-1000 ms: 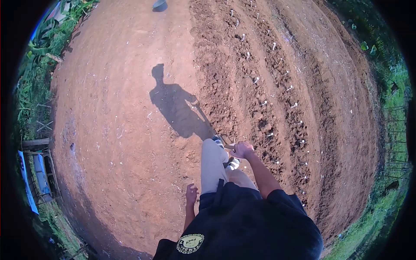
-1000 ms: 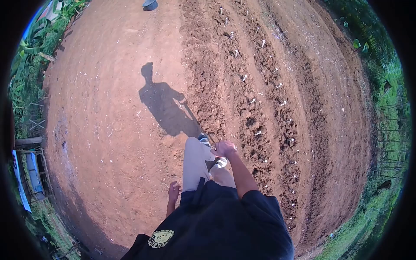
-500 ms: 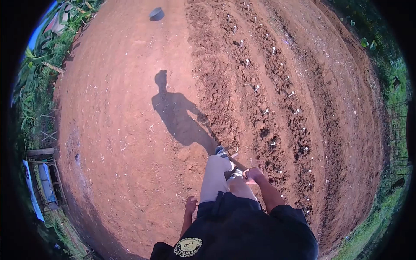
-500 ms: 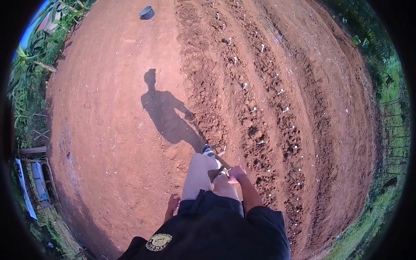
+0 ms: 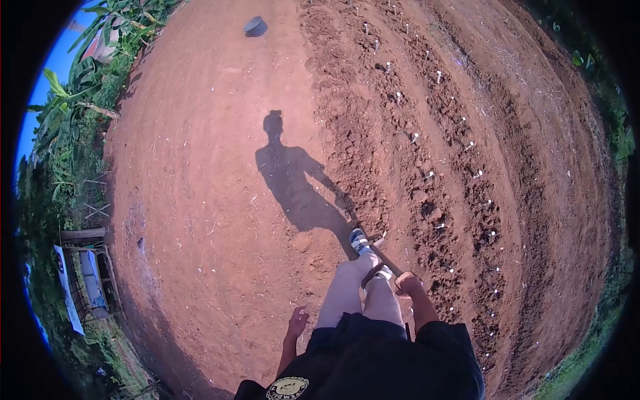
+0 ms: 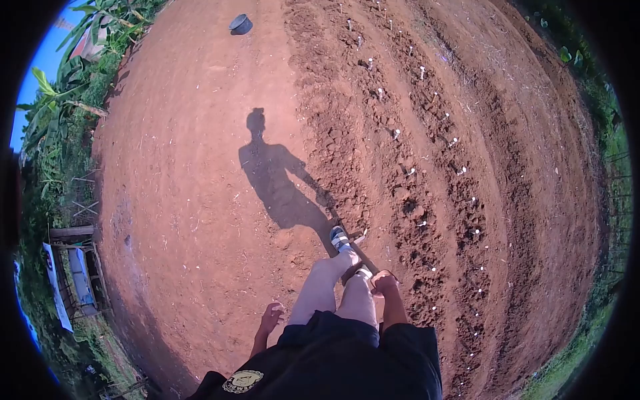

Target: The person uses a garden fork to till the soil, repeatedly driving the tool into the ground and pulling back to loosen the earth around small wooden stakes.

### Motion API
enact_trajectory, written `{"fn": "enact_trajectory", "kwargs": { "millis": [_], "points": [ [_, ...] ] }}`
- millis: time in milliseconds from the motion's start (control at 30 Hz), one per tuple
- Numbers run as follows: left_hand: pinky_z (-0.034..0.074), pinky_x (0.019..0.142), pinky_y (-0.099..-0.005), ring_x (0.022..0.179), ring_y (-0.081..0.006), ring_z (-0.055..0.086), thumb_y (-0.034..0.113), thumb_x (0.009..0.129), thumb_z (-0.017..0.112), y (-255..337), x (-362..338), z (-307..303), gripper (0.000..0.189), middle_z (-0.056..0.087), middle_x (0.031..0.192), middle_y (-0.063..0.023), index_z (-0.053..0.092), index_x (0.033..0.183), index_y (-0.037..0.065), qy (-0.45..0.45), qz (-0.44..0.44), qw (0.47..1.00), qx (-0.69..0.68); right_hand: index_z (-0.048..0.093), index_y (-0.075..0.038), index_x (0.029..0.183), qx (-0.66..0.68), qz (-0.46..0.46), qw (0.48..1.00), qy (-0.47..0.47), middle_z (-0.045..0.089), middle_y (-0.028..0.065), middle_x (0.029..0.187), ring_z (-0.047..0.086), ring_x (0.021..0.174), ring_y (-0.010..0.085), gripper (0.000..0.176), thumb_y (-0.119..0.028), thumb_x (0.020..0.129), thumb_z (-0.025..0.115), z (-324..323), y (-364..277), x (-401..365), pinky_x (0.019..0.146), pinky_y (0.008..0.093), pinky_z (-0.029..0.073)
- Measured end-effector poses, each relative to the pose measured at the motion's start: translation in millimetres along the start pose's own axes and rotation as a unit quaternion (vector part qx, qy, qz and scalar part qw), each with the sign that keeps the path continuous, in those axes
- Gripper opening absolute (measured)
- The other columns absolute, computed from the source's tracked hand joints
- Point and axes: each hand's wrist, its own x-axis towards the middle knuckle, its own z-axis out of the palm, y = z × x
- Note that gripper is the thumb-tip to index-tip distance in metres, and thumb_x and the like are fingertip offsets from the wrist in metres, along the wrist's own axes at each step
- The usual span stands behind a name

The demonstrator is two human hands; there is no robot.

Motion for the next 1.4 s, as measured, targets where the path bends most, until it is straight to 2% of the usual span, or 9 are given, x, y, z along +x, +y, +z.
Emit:
{"fn": "enact_trajectory", "kwargs": {
  "millis": [267,367,500,600,700,967,1033,1167,1400],
  "points": [
    [0.050,0.057,-0.0321,0.072,-0.0225,0.061,0.024,0.085,0.050,-86.3,-25.5,7.3,0.038,0.059,0.095,-0.0148,0.039,0.119,0.011,-0.043,-0.054,0.995,0.072,0.063,-0.012,0.095,0.009,0.020,0.999,0.040,0.060,0.0121,0.102,0.057,0.097,0.0248,0.042,-0.044,0.073,0.047,7.3,0.1,-6.8,0.082,0.0385,0.046],
    [0.048,0.057,-0.0308,0.070,-0.0194,0.062,0.027,0.084,0.053,-113.2,-27.0,1.5,0.037,0.061,0.088,-0.0151,0.043,0.115,0.010,-0.057,-0.065,0.995,0.057,0.066,-0.010,0.083,0.021,0.028,0.994,0.102,0.064,0.0115,0.088,0.061,0.083,0.0239,0.038,-0.040,0.074,0.044,23.1,-3.8,-22.5,0.074,0.0373,0.047],
    [0.047,0.057,-0.0299,0.068,-0.0176,0.060,0.022,0.086,0.049,-129.8,-26.7,1.4,0.032,0.062,0.085,-0.0125,0.044,0.115,0.010,-0.066,-0.095,0.993,0.011,0.066,-0.010,0.072,0.044,0.027,0.994,0.100,0.064,0.0104,0.075,0.063,0.070,0.0235,0.037,-0.039,0.075,0.044,85.2,-7.5,-24.7,0.068,0.0375,0.047],
    [0.047,0.057,-0.0292,0.069,-0.0177,0.060,0.020,0.087,0.047,-143.0,-26.2,3.1,0.030,0.062,0.087,-0.0125,0.045,0.115,0.011,-0.078,-0.108,0.990,0.037,0.064,-0.010,0.059,0.032,0.036,0.975,0.217,0.062,0.0097,0.061,0.062,0.060,0.0223,0.038,-0.038,0.076,0.045,172.2,-19.1,-23.0,0.072,0.0348,0.044],
    [0.047,0.058,-0.0288,0.069,-0.0172,0.060,0.020,0.087,0.047,-169.0,-27.1,-0.3,0.030,0.062,0.088,-0.0130,0.045,0.115,0.010,-0.087,-0.120,0.989,0.016,0.062,-0.010,0.056,0.036,0.048,0.984,0.167,0.061,0.0095,0.057,0.060,0.059,0.0220,0.035,-0.032,0.079,0.045,236.0,-47.6,-18.6,0.084,0.0423,0.037],
    [0.049,0.060,-0.0309,0.071,-0.0173,0.060,0.019,0.086,0.048,-243.1,-57.5,-33.9,0.031,0.061,0.087,-0.0136,0.044,0.115,0.008,-0.082,-0.219,0.969,0.077,0.064,-0.011,0.077,0.014,0.127,0.990,-0.066,0.065,0.0049,0.076,0.062,0.074,0.0241,0.023,-0.022,0.080,0.045,428.1,-115.7,67.2,0.081,0.0508,0.034],
    [0.049,0.061,-0.0314,0.072,-0.0181,0.060,0.020,0.086,0.049,-265.2,-64.2,-41.6,0.030,0.061,0.085,-0.0129,0.045,0.113,0.008,-0.063,-0.231,0.969,0.068,0.064,-0.013,0.075,0.034,0.086,0.989,-0.118,0.065,0.0027,0.075,0.062,0.074,0.0235,0.020,-0.018,0.079,0.045,424.4,-110.2,70.8,0.078,0.0510,0.036],
    [0.048,0.063,-0.0316,0.073,-0.0190,0.060,0.021,0.086,0.049,-302.6,-65.6,-48.7,0.030,0.061,0.087,-0.0129,0.047,0.112,0.007,-0.086,-0.179,0.969,0.146,0.064,-0.013,0.069,0.047,0.125,0.991,0.006,0.063,0.0078,0.066,0.062,0.065,0.0225,0.027,-0.028,0.081,0.045,393.2,-110.9,48.1,0.076,0.0451,0.038],
    [0.049,0.066,-0.0311,0.076,-0.0204,0.060,0.019,0.086,0.049,-270.0,-27.5,-49.8,0.029,0.061,0.089,-0.0138,0.047,0.112,0.008,-0.054,-0.075,0.996,-0.009,0.065,-0.006,0.074,0.007,0.031,0.998,0.061,0.063,0.0143,0.073,0.062,0.071,0.0277,0.043,-0.039,0.079,0.039,149.1,-116.9,-27.5,0.071,0.0387,0.047]
  ]
}}
